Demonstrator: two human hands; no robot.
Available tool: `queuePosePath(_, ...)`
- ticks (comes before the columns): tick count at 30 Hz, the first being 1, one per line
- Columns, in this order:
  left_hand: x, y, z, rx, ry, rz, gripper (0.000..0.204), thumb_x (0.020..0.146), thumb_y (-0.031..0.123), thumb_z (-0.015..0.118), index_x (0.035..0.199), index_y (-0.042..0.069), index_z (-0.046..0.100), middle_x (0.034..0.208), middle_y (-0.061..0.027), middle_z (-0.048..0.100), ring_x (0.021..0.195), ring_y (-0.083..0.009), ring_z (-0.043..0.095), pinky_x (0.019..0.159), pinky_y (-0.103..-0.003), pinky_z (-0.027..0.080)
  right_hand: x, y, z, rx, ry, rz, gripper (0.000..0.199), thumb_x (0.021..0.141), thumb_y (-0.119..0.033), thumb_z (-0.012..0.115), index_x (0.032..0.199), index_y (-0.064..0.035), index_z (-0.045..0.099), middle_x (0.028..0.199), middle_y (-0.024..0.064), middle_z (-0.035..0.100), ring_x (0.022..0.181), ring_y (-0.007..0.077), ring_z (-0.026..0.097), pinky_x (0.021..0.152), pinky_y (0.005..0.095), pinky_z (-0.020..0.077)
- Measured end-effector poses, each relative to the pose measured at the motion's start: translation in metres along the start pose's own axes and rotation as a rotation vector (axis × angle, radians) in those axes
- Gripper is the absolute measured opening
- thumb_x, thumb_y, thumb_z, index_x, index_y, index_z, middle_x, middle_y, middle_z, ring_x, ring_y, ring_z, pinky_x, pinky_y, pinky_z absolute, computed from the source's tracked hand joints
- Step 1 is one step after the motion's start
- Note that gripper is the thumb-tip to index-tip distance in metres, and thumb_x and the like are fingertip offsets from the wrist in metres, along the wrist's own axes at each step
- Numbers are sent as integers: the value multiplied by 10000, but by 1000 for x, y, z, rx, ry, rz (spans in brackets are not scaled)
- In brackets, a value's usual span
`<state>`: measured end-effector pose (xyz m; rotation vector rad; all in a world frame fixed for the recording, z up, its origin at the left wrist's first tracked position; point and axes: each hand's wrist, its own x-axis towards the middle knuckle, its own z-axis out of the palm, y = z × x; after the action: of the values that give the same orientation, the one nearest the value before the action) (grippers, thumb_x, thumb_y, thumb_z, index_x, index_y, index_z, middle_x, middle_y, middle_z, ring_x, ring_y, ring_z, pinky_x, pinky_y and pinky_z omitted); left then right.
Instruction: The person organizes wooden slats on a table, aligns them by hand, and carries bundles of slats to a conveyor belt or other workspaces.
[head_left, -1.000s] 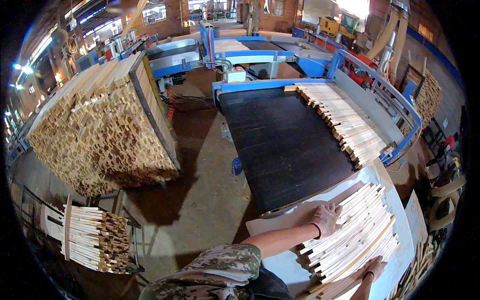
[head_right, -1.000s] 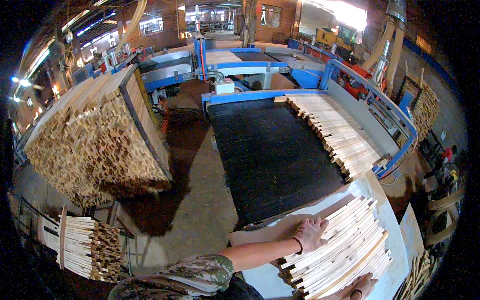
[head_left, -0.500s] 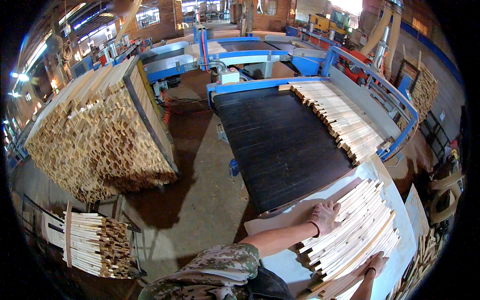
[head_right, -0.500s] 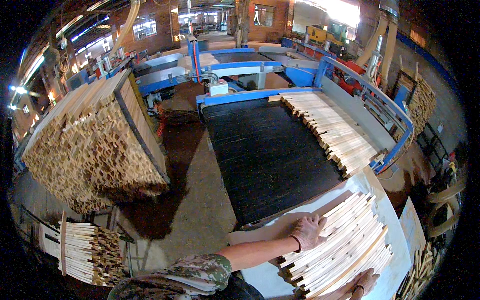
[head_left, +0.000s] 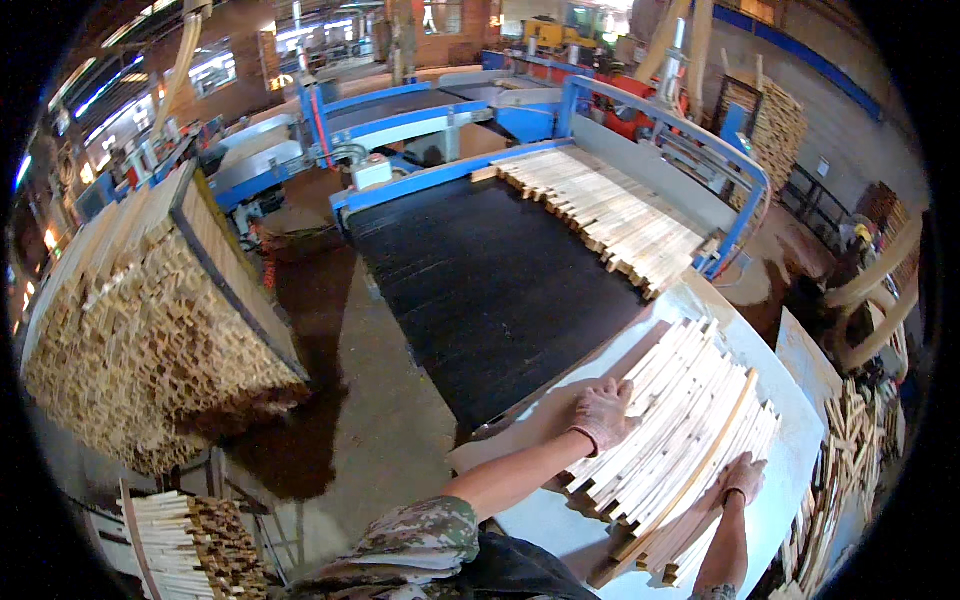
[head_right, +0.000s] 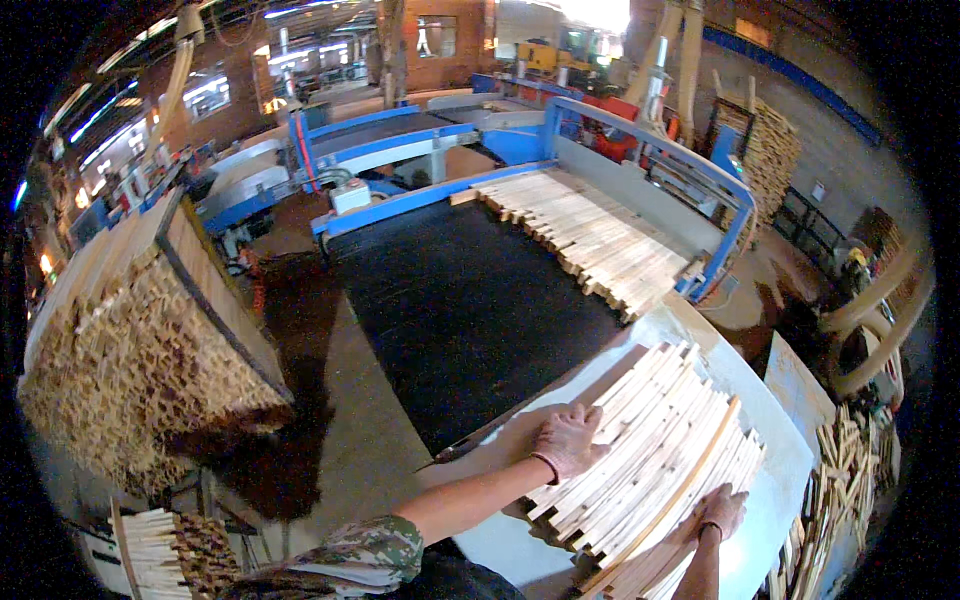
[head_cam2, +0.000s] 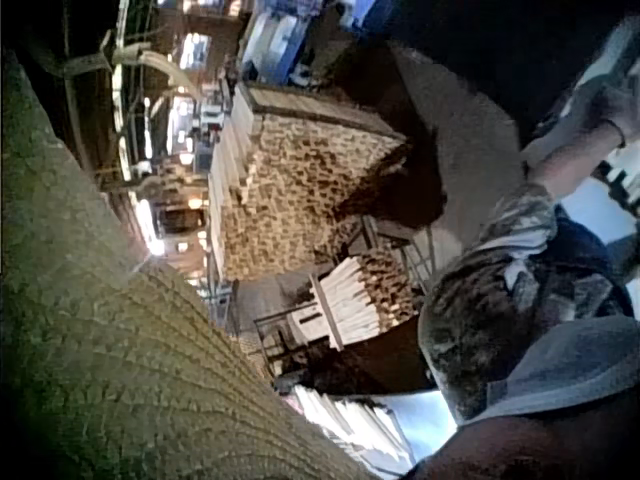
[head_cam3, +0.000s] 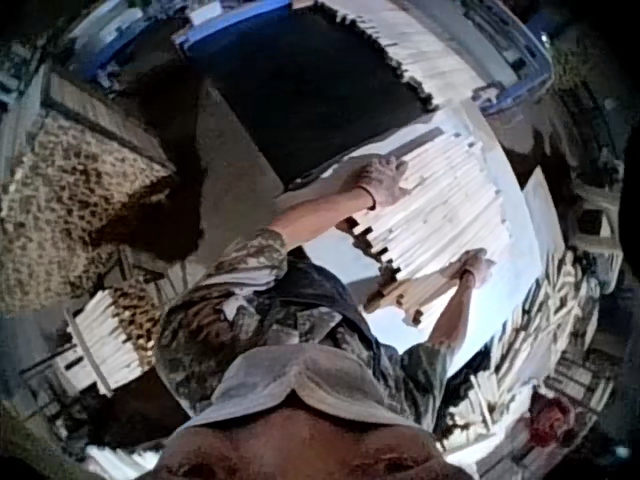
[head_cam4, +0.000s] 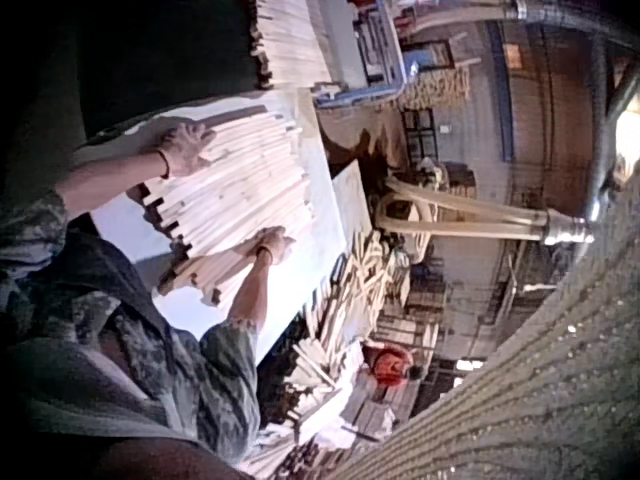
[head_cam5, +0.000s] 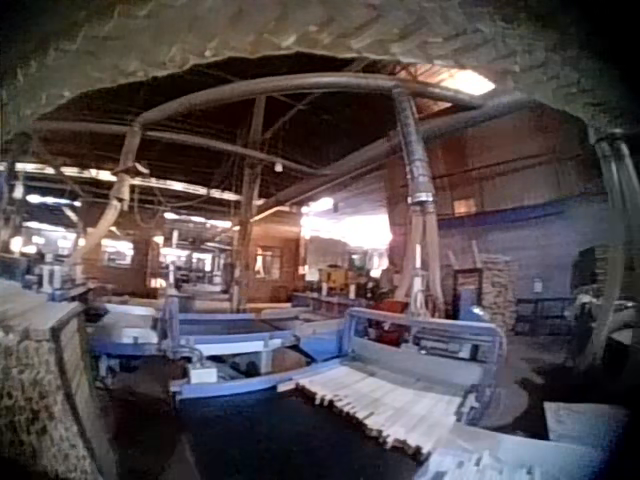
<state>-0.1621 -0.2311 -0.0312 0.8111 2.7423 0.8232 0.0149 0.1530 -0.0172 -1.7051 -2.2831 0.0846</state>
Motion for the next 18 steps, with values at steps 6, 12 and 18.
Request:
queuePosePath(6,2,-11,0,72,14,4,748,999,575,613,1474,34,411,1274,-225,584,1132,-392,664,960,-510,469,-22,-22,-15,34,-89,-5,646,975,-499,485,1416,-34,566,1268,337,671,1154,484,679,1009,577,520)
queuePosePath(12,3,-13,-1,101,27,-3,786,1004,593,602,1530,50,386,1314,-223,570,1172,-373,640,990,-500,465,-22,-26,-8,22,-28,12,680,977,-493,488,1469,-26,549,1263,327,679,1158,479,683,1005,577,529)
queuePosePath(18,0,-11,-13,56,-43,-19,773,1008,582,599,1529,49,396,1370,-219,544,1222,-374,612,1054,-505,440,-34,-35,-21,8,-44,34,671,978,-512,510,1452,-40,562,1287,301,679,1173,479,678,1011,573,527)
